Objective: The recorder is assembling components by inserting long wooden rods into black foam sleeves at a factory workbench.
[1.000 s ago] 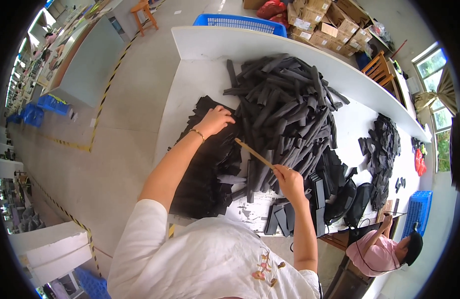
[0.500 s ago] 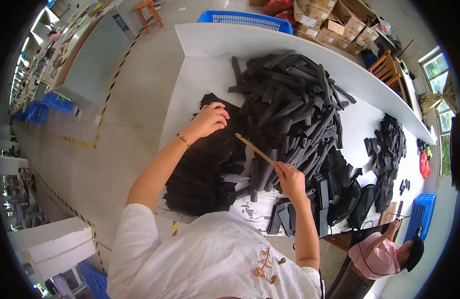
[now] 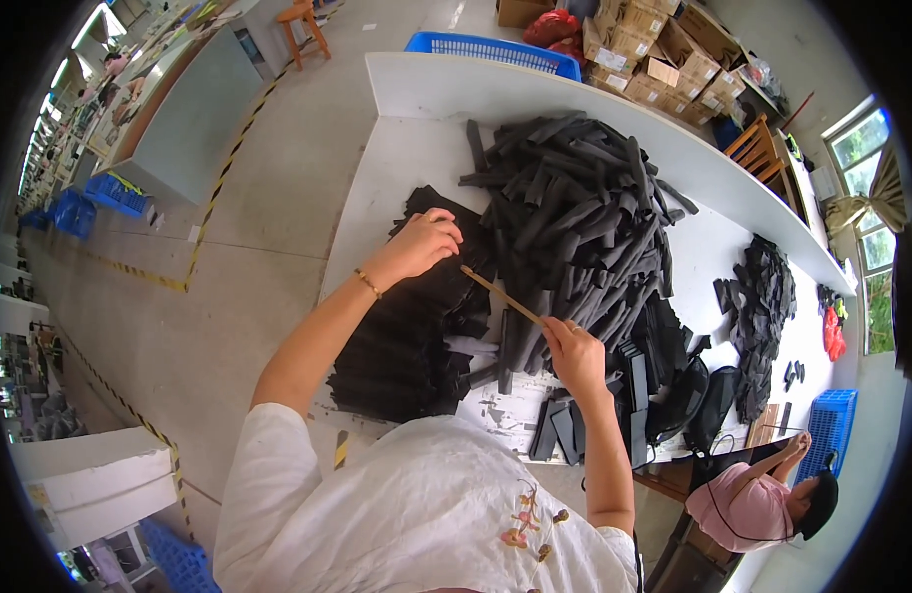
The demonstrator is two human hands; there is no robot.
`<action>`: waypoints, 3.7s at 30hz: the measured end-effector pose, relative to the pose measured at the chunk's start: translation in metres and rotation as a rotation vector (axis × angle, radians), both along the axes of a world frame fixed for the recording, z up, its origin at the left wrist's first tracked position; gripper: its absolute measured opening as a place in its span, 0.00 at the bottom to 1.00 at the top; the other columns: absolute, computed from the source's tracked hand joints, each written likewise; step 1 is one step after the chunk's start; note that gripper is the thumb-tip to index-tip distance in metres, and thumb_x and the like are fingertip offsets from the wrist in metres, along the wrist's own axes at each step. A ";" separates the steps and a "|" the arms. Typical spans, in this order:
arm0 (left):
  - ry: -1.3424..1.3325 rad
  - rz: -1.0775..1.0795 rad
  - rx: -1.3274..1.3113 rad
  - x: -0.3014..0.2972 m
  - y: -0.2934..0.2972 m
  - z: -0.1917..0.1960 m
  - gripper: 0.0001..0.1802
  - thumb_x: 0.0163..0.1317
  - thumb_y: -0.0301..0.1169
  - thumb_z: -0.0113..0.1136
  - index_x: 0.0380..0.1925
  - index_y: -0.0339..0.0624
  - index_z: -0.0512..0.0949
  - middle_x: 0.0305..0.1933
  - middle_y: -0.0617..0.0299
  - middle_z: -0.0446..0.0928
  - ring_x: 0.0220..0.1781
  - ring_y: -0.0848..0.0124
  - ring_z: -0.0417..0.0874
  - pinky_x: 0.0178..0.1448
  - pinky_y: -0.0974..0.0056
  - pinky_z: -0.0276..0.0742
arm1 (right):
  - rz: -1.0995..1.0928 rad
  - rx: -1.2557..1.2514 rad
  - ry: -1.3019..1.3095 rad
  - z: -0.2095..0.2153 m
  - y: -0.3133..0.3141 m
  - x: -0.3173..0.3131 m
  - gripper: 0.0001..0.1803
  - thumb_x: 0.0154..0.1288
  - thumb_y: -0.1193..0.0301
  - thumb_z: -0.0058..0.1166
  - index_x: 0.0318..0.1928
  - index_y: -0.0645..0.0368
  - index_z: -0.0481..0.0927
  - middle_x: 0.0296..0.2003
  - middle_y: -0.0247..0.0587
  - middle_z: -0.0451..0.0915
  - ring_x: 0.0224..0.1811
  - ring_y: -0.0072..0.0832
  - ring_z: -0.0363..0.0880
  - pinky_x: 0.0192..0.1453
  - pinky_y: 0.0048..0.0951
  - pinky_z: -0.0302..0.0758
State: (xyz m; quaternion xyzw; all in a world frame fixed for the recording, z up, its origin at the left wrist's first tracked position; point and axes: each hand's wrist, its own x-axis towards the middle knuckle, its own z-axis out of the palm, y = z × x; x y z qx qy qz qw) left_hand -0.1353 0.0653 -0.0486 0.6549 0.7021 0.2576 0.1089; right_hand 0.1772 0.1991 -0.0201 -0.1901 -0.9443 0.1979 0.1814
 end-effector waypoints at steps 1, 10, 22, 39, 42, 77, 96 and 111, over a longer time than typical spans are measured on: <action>-0.002 0.010 0.002 0.000 -0.001 -0.001 0.05 0.56 0.29 0.60 0.30 0.44 0.84 0.48 0.72 0.79 0.62 0.65 0.67 0.61 0.56 0.65 | -0.011 0.008 -0.014 0.003 -0.002 0.002 0.08 0.62 0.71 0.55 0.41 0.56 0.81 0.26 0.41 0.77 0.26 0.39 0.78 0.29 0.36 0.75; -0.027 -0.028 0.079 0.012 -0.005 0.000 0.05 0.55 0.29 0.60 0.29 0.43 0.83 0.45 0.70 0.81 0.60 0.63 0.70 0.59 0.57 0.68 | -0.008 0.068 -0.056 0.003 -0.013 0.008 0.09 0.61 0.71 0.56 0.42 0.57 0.80 0.28 0.41 0.78 0.27 0.40 0.79 0.29 0.35 0.75; -0.174 0.400 0.639 0.125 -0.044 0.043 0.27 0.51 0.29 0.67 0.53 0.41 0.71 0.53 0.57 0.72 0.64 0.58 0.67 0.68 0.54 0.62 | -0.037 -0.819 0.081 -0.054 -0.069 -0.016 0.21 0.58 0.82 0.49 0.54 0.66 0.73 0.34 0.52 0.80 0.35 0.34 0.81 0.42 0.30 0.75; -2.214 0.575 0.625 0.168 -0.045 -0.031 0.15 0.62 0.33 0.64 0.45 0.39 0.77 0.40 0.58 0.82 0.45 0.64 0.83 0.53 0.61 0.78 | -0.239 -0.658 0.281 -0.064 -0.139 -0.052 0.18 0.64 0.81 0.42 0.56 0.64 0.67 0.36 0.55 0.81 0.38 0.43 0.83 0.42 0.36 0.77; -2.225 0.577 0.621 0.167 -0.046 -0.034 0.16 0.61 0.33 0.64 0.46 0.38 0.77 0.41 0.58 0.82 0.46 0.63 0.83 0.53 0.60 0.78 | -0.238 -0.719 0.211 -0.062 -0.141 -0.047 0.18 0.65 0.80 0.42 0.56 0.64 0.66 0.37 0.55 0.80 0.38 0.42 0.82 0.41 0.35 0.77; -1.888 0.882 0.694 0.115 -0.055 -0.023 0.20 0.66 0.45 0.57 0.45 0.38 0.76 0.12 0.72 0.60 0.08 0.81 0.55 0.12 0.73 0.48 | -0.002 -0.902 -0.320 -0.012 -0.149 0.067 0.09 0.69 0.72 0.46 0.33 0.64 0.75 0.17 0.45 0.76 0.20 0.34 0.78 0.27 0.33 0.72; -1.667 1.214 0.920 0.074 -0.077 -0.049 0.13 0.70 0.38 0.49 0.33 0.40 0.74 0.19 0.68 0.66 0.14 0.80 0.61 0.17 0.73 0.58 | 0.003 -1.284 0.395 0.026 -0.092 -0.024 0.12 0.68 0.65 0.56 0.35 0.64 0.80 0.23 0.29 0.73 0.18 0.12 0.63 0.21 0.16 0.59; -1.824 1.250 0.813 0.073 -0.059 -0.041 0.15 0.69 0.43 0.51 0.32 0.44 0.74 0.17 0.72 0.65 0.13 0.83 0.61 0.17 0.74 0.58 | 0.009 -1.435 0.510 0.053 -0.108 -0.039 0.08 0.59 0.76 0.63 0.35 0.61 0.76 0.17 0.22 0.66 0.15 0.10 0.59 0.19 0.16 0.53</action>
